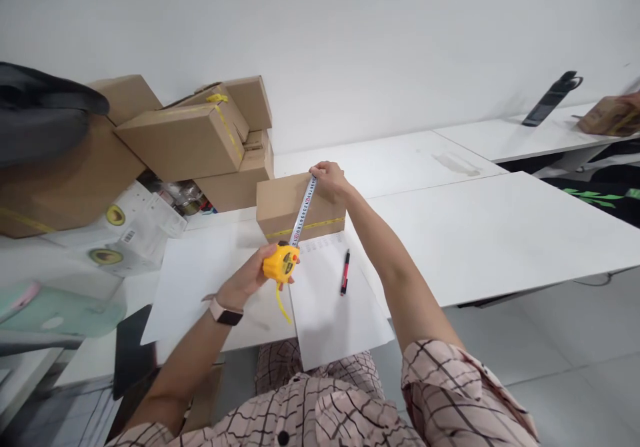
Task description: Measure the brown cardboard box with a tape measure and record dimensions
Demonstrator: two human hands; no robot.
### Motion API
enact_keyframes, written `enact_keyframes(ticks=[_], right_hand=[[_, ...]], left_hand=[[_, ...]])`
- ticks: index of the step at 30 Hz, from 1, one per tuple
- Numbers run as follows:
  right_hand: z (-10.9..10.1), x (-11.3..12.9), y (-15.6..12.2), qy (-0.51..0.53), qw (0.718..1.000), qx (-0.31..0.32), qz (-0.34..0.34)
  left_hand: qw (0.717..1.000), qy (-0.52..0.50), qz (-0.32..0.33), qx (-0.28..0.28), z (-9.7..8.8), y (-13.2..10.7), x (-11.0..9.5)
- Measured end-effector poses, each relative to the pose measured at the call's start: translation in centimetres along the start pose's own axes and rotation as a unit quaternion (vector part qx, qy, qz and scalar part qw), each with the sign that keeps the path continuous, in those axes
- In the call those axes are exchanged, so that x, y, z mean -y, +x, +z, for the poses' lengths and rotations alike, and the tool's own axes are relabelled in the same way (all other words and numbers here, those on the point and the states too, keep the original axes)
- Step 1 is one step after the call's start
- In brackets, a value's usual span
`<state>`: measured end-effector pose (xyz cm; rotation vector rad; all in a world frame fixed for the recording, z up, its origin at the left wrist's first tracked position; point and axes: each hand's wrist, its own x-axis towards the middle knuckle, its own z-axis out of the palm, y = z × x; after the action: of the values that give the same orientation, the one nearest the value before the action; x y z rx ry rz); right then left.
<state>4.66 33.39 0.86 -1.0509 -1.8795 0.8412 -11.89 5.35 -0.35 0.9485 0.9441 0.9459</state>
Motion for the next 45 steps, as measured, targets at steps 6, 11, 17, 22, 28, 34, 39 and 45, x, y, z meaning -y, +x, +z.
enact_keyframes(ticks=[6, 11, 17, 22, 28, 34, 39, 45], right_hand=[[3.6, 0.9, 1.3, -0.069, 0.997, 0.032, -0.007], [3.9, 1.9, 1.6, -0.151, 0.985, 0.087, 0.004], [4.0, 2.3, 1.8, -0.238, 0.965, 0.11, -0.009], [4.4, 1.9, 1.9, -0.316, 0.941, 0.12, -0.025], [5.7, 0.9, 2.7, -0.324, 0.94, 0.106, -0.035], [2.2, -0.3, 2.5, -0.044, 0.999, 0.01, -0.024], [-3.1, -3.6, -3.7, 0.013, 0.989, -0.127, 0.069], [-2.8, -4.6, -9.5, 0.028, 0.989, -0.045, 0.139]], left_hand=[[0.988, -0.092, 0.061, -0.108, 3.5, 5.2, -0.6], [0.977, -0.112, 0.048, -0.177, 4.8, 8.6, -0.6], [0.97, -0.133, 0.067, -0.19, 6.0, 9.4, -0.1], [0.972, -0.123, 0.068, -0.187, 6.7, 8.6, 0.6], [0.971, -0.123, 0.06, -0.194, 6.9, 9.0, 0.5], [0.978, -0.038, 0.102, -0.177, 5.5, 5.5, 1.1], [0.923, 0.008, 0.227, -0.312, 0.9, 0.3, 4.1], [0.915, 0.03, 0.205, -0.346, -4.4, 0.9, 3.4]])
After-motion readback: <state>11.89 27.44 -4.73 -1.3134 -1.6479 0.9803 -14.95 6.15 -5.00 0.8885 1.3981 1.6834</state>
